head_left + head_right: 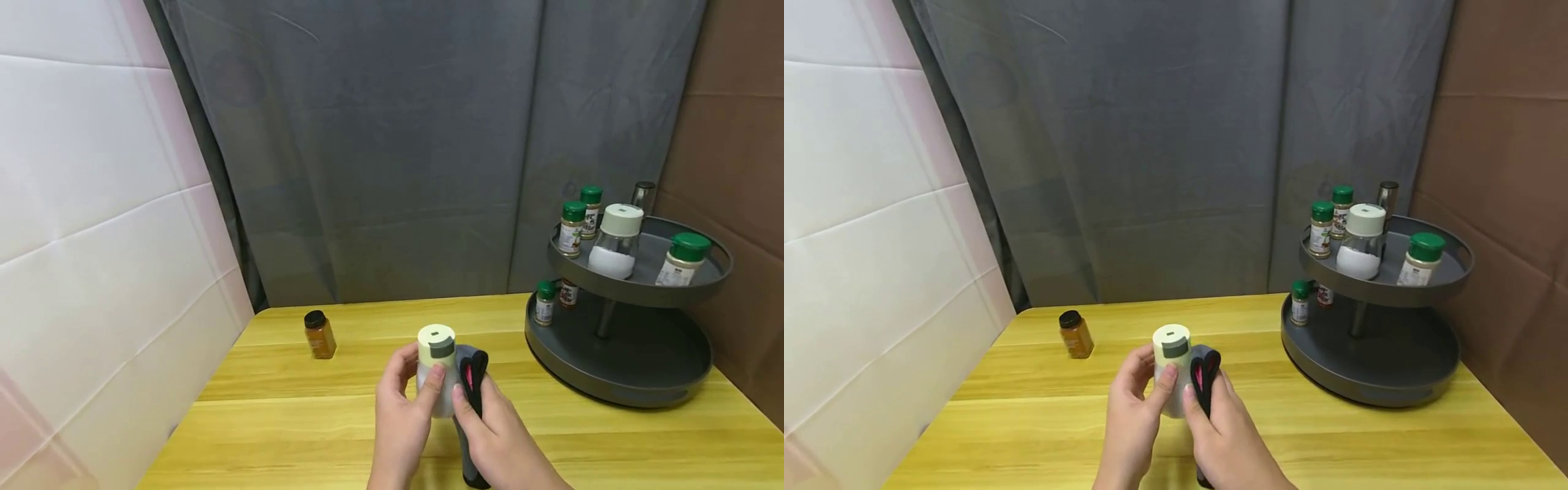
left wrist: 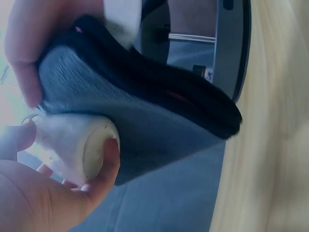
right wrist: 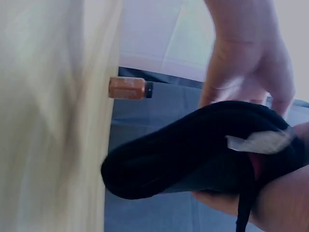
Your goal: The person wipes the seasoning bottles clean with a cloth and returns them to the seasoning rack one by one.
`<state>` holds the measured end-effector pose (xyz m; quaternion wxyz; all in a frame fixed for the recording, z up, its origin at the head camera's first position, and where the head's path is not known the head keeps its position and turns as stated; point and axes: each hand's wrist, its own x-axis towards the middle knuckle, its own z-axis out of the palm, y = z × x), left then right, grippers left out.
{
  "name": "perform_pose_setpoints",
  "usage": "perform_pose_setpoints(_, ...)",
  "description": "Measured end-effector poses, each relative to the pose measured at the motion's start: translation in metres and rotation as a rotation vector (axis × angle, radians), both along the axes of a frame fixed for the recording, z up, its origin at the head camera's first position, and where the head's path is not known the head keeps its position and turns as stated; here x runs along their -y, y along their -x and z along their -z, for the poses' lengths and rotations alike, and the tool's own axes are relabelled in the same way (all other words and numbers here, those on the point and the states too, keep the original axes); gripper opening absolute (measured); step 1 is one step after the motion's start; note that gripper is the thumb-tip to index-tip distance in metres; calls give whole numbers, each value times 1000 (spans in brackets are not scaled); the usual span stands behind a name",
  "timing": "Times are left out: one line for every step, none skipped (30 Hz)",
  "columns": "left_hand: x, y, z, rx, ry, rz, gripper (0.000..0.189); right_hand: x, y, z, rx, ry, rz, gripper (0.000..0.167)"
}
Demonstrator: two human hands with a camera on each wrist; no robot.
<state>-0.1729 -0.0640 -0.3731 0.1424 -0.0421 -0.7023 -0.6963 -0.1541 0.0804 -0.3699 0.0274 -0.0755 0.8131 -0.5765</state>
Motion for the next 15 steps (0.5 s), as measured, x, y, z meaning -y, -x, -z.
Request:
perform_pose_setpoints(0,0,1,4,16,10,36,-1,0,-1,4,9,8,70)
perform_pose_setpoints(0,0,1,9,32,25,36,-2,0,-1,-5,21,17,69)
perform_pose_setpoints(-1,-1,2,11,43,43,36,-3,0,-3,-18,36,28,67)
perform_pose_setpoints(-1,-1,3,14,52,61,36,-3,-1,-4,-50,50,41,65)
perform_pose_setpoints(-1,-1,4,20,56,77,36,-3,-2,-4,-85,62,48,63)
perform_pose_setpoints(-1,-1,4,23,61,83,37,-2,-3,-5,-116,71,52,62)
perform_pose_setpoints(-1,-2,4,25,62,83,38,-2,-4,-5,-138,71,51,62)
perform_pose_setpoints(-1,-2,4,24,52,80,38,-1,-5,-5,-150,66,45,64)
perform_pose_setpoints(-1,-1,3,23,37,75,38,0,-6,-4,-158,56,35,65)
perform_pose_setpoints(0,-1,2,18,22,63,38,1,-7,-2,-163,41,24,66)
perform_pose_setpoints(0,-1,1,13,12,46,39,2,-7,-1,-157,25,16,67)
perform_pose_setpoints(1,-1,1,3,6,29,39,3,-7,1,-145,15,9,67)
perform_pose_setpoints(2,-1,0,-5,-2,16,38,3,-7,2,-126,6,5,66)
perform_pose_setpoints(2,-1,0,-10,-9,11,38,3,-6,3,-108,-1,3,66)
perform_pose_setpoints(2,-1,0,-14,-6,9,38,3,-5,3,-94,4,7,64)
